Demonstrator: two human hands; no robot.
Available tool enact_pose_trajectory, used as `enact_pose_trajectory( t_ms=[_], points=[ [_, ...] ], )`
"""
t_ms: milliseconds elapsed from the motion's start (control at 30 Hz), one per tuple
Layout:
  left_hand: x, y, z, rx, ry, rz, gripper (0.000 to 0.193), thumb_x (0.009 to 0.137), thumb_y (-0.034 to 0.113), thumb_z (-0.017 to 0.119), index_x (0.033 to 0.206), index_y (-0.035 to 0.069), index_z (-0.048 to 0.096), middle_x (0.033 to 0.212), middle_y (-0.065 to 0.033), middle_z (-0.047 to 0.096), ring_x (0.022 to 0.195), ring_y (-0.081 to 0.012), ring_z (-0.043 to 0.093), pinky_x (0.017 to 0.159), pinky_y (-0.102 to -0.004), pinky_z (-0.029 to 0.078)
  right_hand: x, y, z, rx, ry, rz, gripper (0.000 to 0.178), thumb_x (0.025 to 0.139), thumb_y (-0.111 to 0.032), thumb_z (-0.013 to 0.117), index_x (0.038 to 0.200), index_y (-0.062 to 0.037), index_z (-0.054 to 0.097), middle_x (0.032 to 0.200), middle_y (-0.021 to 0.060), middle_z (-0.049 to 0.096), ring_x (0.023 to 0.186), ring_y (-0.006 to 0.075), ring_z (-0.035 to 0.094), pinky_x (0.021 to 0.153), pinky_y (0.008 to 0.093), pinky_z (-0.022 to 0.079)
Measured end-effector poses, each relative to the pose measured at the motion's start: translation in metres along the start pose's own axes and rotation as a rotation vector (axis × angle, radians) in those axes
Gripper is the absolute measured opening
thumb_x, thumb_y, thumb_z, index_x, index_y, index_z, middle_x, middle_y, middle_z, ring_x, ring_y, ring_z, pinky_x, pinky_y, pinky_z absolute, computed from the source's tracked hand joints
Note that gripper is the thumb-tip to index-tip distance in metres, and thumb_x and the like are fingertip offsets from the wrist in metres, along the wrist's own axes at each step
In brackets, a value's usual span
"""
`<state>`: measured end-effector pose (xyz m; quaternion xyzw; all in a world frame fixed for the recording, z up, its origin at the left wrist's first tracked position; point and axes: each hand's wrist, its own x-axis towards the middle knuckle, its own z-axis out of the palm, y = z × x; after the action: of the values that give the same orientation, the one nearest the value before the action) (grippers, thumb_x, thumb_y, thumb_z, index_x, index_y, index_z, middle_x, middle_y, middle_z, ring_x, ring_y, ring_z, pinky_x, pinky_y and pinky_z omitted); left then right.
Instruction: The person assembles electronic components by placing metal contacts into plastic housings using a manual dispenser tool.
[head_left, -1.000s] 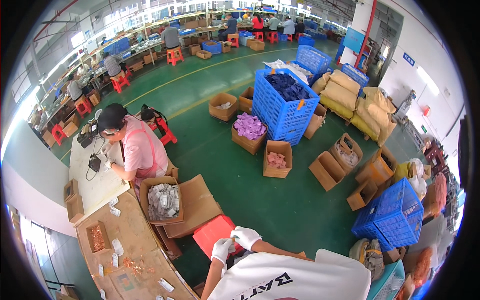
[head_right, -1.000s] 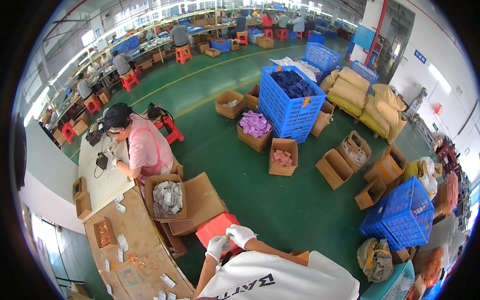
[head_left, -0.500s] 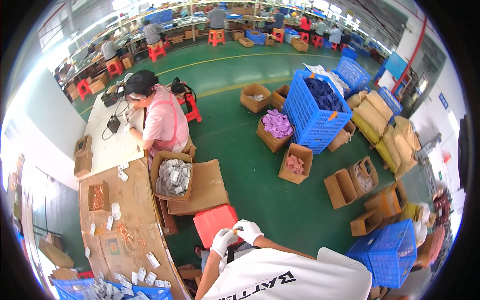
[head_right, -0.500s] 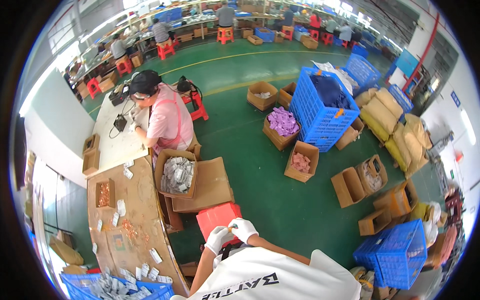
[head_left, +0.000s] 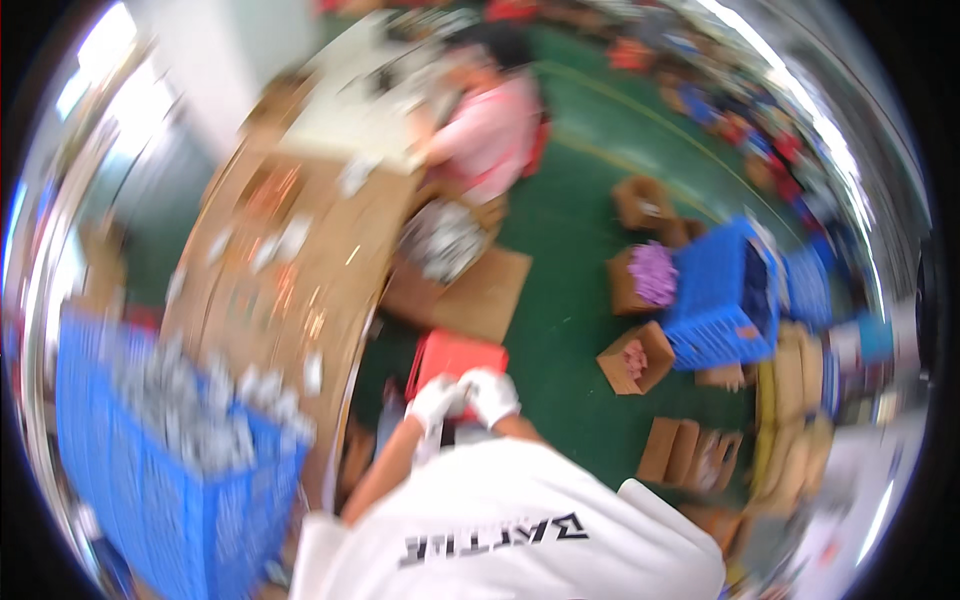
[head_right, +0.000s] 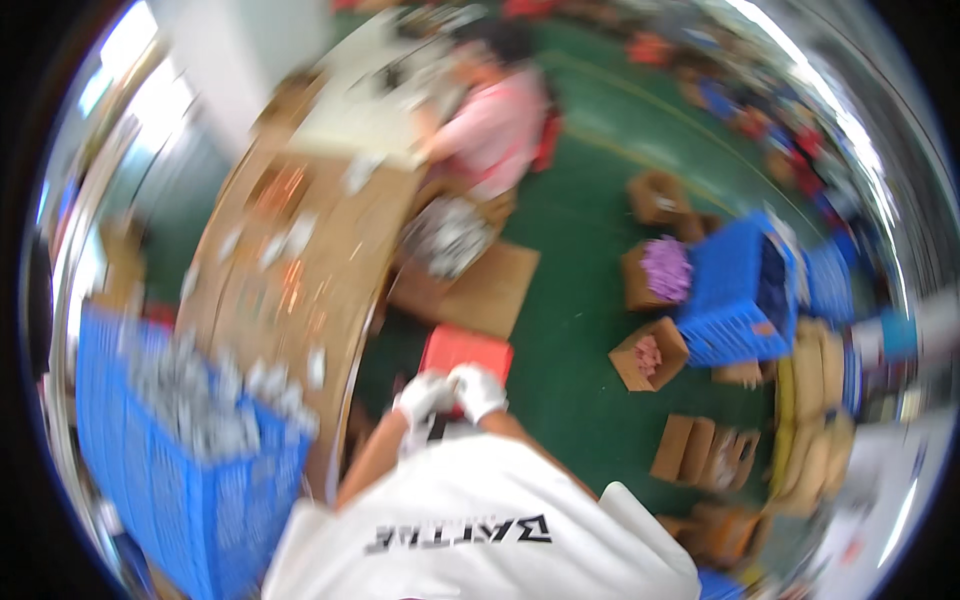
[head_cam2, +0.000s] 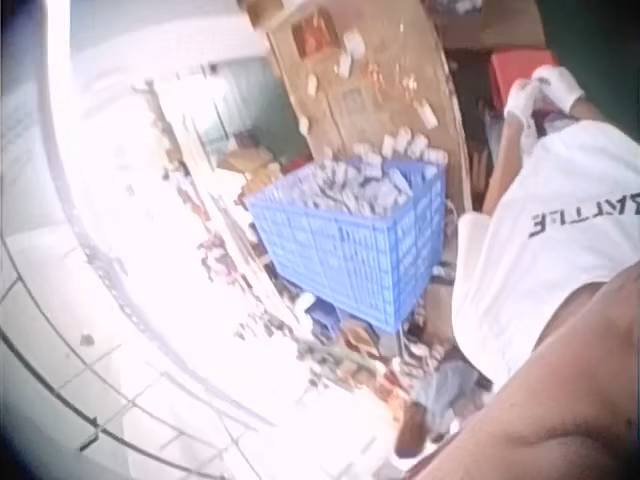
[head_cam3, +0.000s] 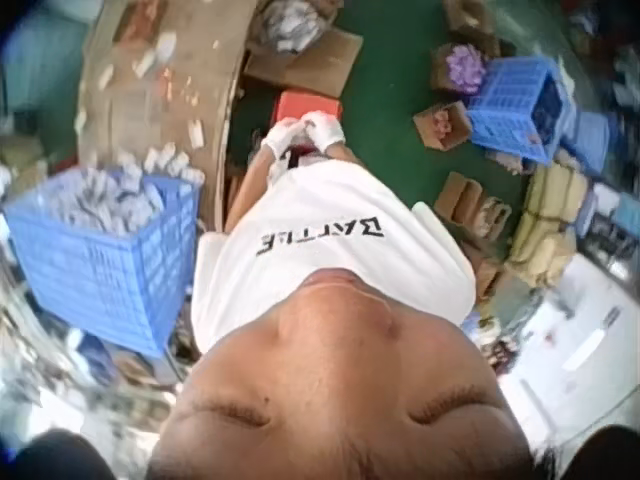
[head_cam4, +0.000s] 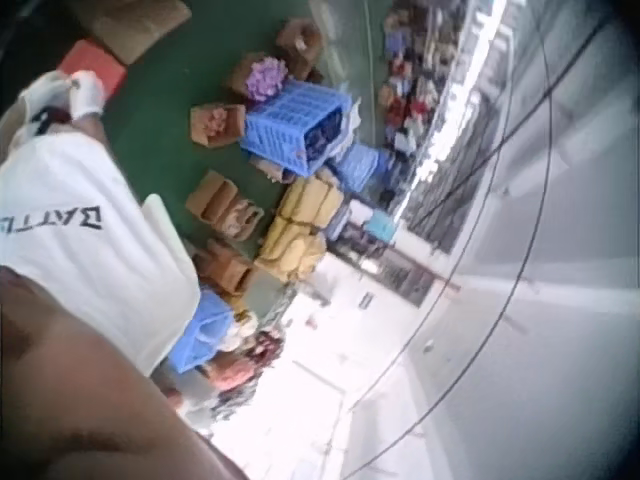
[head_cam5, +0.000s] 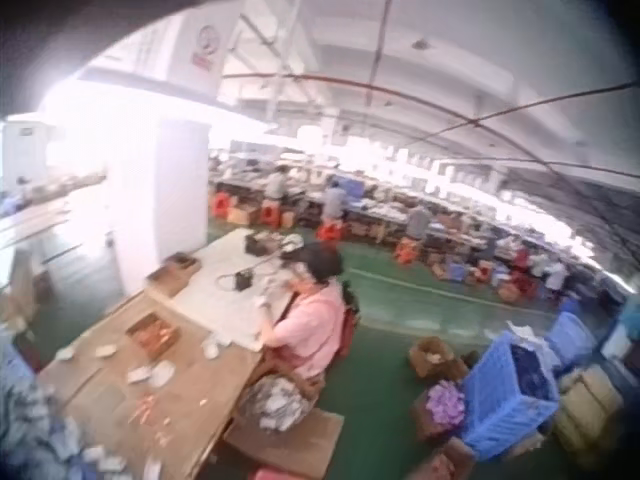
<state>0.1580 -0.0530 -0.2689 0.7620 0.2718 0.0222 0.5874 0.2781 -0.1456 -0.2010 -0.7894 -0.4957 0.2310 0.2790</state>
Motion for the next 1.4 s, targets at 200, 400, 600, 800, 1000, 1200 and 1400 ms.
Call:
enact_pose_trajectory(
  t_ms=[200, 400, 600, 800, 1000, 1200, 1400],
  points=[
    [-0.034, 0.077, -0.074, -0.026, 0.173, -0.313, 0.045, 0.080, 0.043, 0.058, 0.097, 0.002, 0.064, 0.097, -0.0204, 0.064, 0.094, -0.0334, 0.061, 0.085, -0.0371, 0.046, 0.046, -0.029, 0.015, 0.011, -0.052, 0.016, 0.011, 0.073, -0.009, 0.061, 0.085, -0.0089, 0.062, 0.083, 0.0130, 0.064, 0.080, 0.0320, 0.062, 0.070, 0.0390, 0.049],
    [-0.039, -0.023, -0.165, 0.298, 0.742, -0.643, 0.025, 0.079, 0.028, 0.054, 0.083, 0.007, 0.067, 0.093, -0.0183, 0.065, 0.086, -0.0352, 0.064, 0.072, -0.0442, 0.053, 0.066, -0.067, 0.031, -0.068, -0.264, -0.039, 0.011, 0.074, -0.011, 0.060, 0.085, -0.0115, 0.061, 0.084, 0.0146, 0.064, 0.079, 0.0338, 0.062, 0.070, 0.0420, 0.049],
    [-0.122, -0.224, -0.213, 0.653, 1.086, -0.719, 0.017, 0.083, 0.024, 0.053, 0.082, 0.009, 0.061, 0.084, -0.0098, 0.063, 0.078, -0.0273, 0.060, 0.066, -0.0375, 0.048, 0.058, -0.078, 0.075, -0.096, -0.518, -0.151, 0.011, 0.074, -0.017, 0.053, 0.081, -0.0123, 0.060, 0.085, 0.0131, 0.062, 0.083, 0.0335, 0.060, 0.070, 0.0436, 0.047],
    [-0.052, -0.226, -0.195, 0.604, 1.273, -1.465, 0.025, 0.087, 0.024, 0.048, 0.112, 0.024, 0.053, 0.120, -0.0035, 0.048, 0.114, -0.0248, 0.045, 0.086, -0.0520, 0.041, 0.043, -0.056, 0.054, -0.072, -0.356, 0.024, 0.012, 0.069, -0.010, 0.057, 0.082, -0.0106, 0.056, 0.081, 0.0119, 0.062, 0.081, 0.0333, 0.061, 0.068, 0.0456, 0.046],
    [-0.071, -0.258, -0.230, 0.723, 1.247, -1.465, 0.017, 0.088, 0.025, 0.048, 0.101, 0.019, 0.058, 0.106, -0.0035, 0.056, 0.099, -0.0246, 0.056, 0.070, -0.0456, 0.051, 0.036, -0.055, 0.057, -0.071, -0.321, 0.172, 0.016, 0.072, -0.014, 0.058, 0.087, -0.0150, 0.063, 0.083, 0.0107, 0.066, 0.080, 0.0326, 0.063, 0.068, 0.0436, 0.048],
    [-0.089, -0.280, -0.285, 0.575, 1.324, -1.397, 0.017, 0.089, 0.024, 0.048, 0.100, 0.019, 0.059, 0.103, -0.0040, 0.058, 0.097, -0.0249, 0.058, 0.070, -0.0455, 0.052, 0.036, -0.059, 0.068, -0.099, -0.362, 0.246, 0.017, 0.075, -0.017, 0.057, 0.090, -0.0168, 0.065, 0.085, 0.0125, 0.067, 0.081, 0.0326, 0.064, 0.071, 0.0440, 0.049],
    [-0.112, -0.296, -0.301, 0.414, 1.356, -1.387, 0.017, 0.089, 0.023, 0.047, 0.098, 0.018, 0.060, 0.100, -0.0045, 0.060, 0.095, -0.0252, 0.060, 0.070, -0.0455, 0.053, 0.041, -0.066, 0.072, -0.076, -0.370, 0.268, 0.015, 0.077, -0.018, 0.055, 0.090, -0.0153, 0.064, 0.086, 0.0123, 0.067, 0.081, 0.0336, 0.063, 0.071, 0.0454, 0.049]
  ],
)
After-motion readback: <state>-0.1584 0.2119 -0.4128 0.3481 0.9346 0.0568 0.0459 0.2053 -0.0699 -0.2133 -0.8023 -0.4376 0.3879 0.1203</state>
